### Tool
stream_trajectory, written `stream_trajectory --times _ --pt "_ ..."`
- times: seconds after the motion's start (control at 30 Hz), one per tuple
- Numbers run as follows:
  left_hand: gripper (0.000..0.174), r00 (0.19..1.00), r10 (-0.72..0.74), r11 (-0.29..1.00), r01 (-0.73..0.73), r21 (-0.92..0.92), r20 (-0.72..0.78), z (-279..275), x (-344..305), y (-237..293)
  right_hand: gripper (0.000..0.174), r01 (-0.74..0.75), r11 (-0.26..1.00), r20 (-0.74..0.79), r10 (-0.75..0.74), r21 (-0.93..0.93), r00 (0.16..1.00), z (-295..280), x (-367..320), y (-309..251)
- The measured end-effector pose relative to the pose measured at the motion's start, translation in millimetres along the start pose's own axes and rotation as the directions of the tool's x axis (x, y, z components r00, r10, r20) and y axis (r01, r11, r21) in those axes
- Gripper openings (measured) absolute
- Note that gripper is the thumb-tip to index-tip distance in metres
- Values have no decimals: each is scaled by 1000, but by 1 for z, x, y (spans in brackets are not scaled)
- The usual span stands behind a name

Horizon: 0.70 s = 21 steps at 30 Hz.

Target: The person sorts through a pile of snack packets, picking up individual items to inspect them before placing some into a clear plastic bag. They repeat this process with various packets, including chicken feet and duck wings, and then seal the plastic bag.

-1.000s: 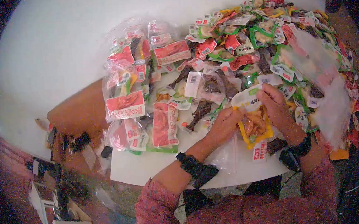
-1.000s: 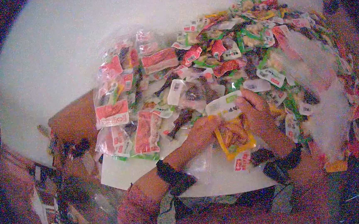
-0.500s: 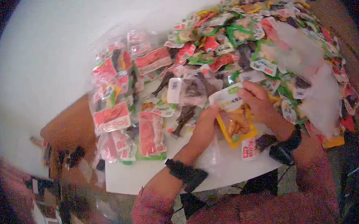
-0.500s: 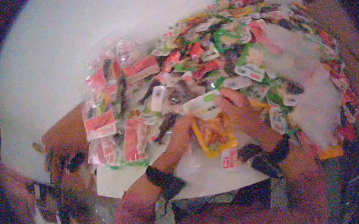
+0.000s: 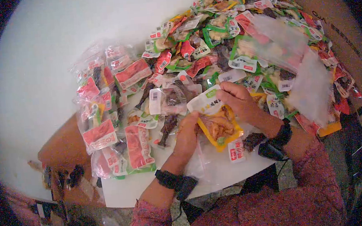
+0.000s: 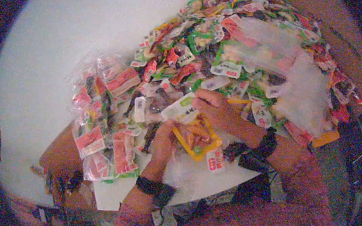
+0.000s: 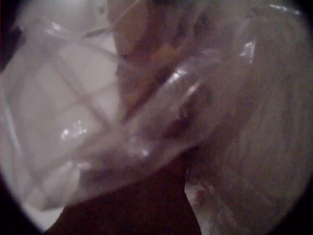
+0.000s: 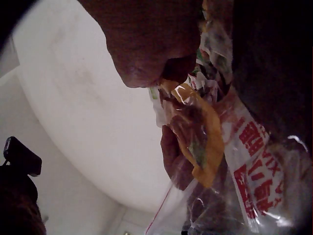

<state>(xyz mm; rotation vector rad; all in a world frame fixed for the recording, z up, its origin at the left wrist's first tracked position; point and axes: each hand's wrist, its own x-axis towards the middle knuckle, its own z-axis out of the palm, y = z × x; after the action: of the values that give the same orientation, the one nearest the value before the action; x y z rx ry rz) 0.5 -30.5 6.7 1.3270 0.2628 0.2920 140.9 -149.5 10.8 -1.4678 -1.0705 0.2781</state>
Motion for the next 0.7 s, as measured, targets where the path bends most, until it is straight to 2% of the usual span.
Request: stream_trajectory --times 0.07,0.13,0.17,0.23,0.37,0.47,0.57,0.7 --pt "32 1000 3 1000 -3 1 -7 2 -1 4 17 -5 1000 -4 5 15 1000 1 0 0" --pt "33 993 -71 978 87 188 -90 3 -2 11 17 -9 1000 -8 9 29 1000 2 -1 -1" --pt "33 993 -72 978 88 188 -90 3 -2 10 18 2 1000 -25 -2 0 1000 2 -1 -3" --pt "34 999 -29 1000 30 8 -24 2 -1 6 18 14 999 -41 -15 -29 999 2 -1 -5" --pt "36 999 -31 999 31 -16 -35 3 -2 7 19 2 999 -32 -4 -42 999 1 -1 -12" --pt "36 1000 -19 999 19 36 -15 0 -1 6 17 8 998 -25 -10 -54 1000 1 -1 -11" --pt "37 1000 15 1000 -14 -22 24 0 -1 5 16 12 998 -23 -13 -55 1000 1 -1 -8" --pt "37 1000 -2 1000 3 31 -25 4 -3 10 15 -11 999 2 11 -42 1000 0 -1 -6"
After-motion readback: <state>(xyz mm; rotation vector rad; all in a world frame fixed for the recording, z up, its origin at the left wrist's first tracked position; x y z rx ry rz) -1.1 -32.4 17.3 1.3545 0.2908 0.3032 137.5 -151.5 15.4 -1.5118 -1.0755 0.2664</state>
